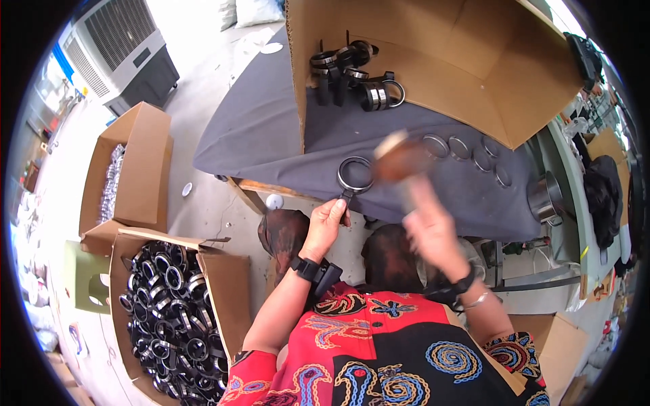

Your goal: Assembling metal rings onto plastic bases using a rubber mallet.

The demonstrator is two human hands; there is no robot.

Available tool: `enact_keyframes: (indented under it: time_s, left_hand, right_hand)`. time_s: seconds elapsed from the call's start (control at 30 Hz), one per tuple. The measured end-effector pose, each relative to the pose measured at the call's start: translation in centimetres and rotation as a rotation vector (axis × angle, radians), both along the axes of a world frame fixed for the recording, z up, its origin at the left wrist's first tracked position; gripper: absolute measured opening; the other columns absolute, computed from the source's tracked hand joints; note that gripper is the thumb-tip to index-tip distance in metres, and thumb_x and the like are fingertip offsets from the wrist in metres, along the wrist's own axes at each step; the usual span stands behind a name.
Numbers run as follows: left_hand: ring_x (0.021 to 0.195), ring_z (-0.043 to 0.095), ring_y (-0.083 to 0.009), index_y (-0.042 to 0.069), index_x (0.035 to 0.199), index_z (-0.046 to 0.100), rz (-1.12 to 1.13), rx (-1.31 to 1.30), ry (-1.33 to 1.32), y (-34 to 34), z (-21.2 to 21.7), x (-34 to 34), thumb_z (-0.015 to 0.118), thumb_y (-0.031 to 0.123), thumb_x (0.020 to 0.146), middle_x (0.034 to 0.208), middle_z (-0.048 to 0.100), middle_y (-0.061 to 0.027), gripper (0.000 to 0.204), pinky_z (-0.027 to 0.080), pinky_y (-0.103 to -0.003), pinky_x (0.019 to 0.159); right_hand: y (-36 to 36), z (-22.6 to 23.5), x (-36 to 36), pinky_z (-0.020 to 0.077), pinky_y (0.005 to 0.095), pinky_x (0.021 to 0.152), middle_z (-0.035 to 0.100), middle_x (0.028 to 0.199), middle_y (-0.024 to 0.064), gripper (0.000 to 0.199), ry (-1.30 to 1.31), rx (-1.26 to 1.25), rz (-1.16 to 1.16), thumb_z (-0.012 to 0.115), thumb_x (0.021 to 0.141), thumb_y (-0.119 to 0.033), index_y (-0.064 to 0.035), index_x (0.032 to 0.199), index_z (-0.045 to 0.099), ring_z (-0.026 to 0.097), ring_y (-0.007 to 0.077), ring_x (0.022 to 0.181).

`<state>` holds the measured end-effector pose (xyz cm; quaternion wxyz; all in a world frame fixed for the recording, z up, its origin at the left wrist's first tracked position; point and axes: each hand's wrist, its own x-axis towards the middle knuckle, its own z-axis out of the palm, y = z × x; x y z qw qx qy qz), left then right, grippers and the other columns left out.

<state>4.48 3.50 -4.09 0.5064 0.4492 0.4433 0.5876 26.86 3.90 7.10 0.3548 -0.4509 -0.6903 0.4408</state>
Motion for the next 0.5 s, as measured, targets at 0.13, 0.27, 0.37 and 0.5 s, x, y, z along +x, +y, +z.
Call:
enact_keyframes:
  time_s: [0.13, 0.27, 0.37, 0.5]
  left_hand:
    - [0.065, 0.053, -0.0096, 0.003, 0.074, 0.058, -0.001, -0.087, -0.064, -0.2, -0.5, -0.5, 0.048, 0.029, 0.099, 0.066, 0.056, -0.001, 0.038, 0.043, -0.027, 0.063]
    - [0.065, 0.052, -0.0099, 0.004, 0.074, 0.058, -0.003, -0.066, -0.075, -0.5, -0.1, -0.3, 0.047, 0.03, 0.1, 0.066, 0.056, -0.0009, 0.039, 0.043, -0.027, 0.065]
    - [0.067, 0.055, -0.011, 0.003, 0.077, 0.06, -0.007, -0.016, 0.0, 0.6, 0.3, -0.7, 0.05, 0.033, 0.099, 0.068, 0.058, -0.0017, 0.039, 0.045, -0.028, 0.068]
    - [0.068, 0.054, -0.0113, 0.002, 0.078, 0.061, -0.04, -0.055, -0.044, -0.1, -0.8, -0.7, 0.049, 0.033, 0.099, 0.069, 0.059, -0.0021, 0.039, 0.045, -0.027, 0.069]
  right_hand:
    - [-0.4, -0.3, 0.4, 0.0482, 0.0263, 0.054, 0.066, 0.104, 0.0139, 0.063, -0.124, -0.141, 0.104, 0.053, 0.091, -0.009, -0.0108, 0.149, 0.026, 0.054, 0.0107, 0.054]
    - [-1.4, 2.7, -0.3, 0.0497, 0.0302, 0.057, 0.064, 0.079, 0.0077, 0.062, -0.027, 0.134, 0.11, 0.054, 0.091, -0.008, -0.0085, 0.147, 0.029, 0.058, 0.0158, 0.055]
    - [0.9, 0.1, -2.3, 0.048, 0.0455, 0.071, 0.062, 0.085, 0.0242, 0.064, -0.297, 0.421, 0.303, 0.059, 0.087, -0.011, -0.0102, 0.145, 0.033, 0.059, 0.0436, 0.077]
    - [1.8, 3.2, -3.2, 0.0469, 0.0458, 0.065, 0.058, 0.078, 0.0246, 0.063, -0.261, 0.468, 0.313, 0.06, 0.086, -0.012, -0.0143, 0.145, 0.036, 0.058, 0.0419, 0.07]
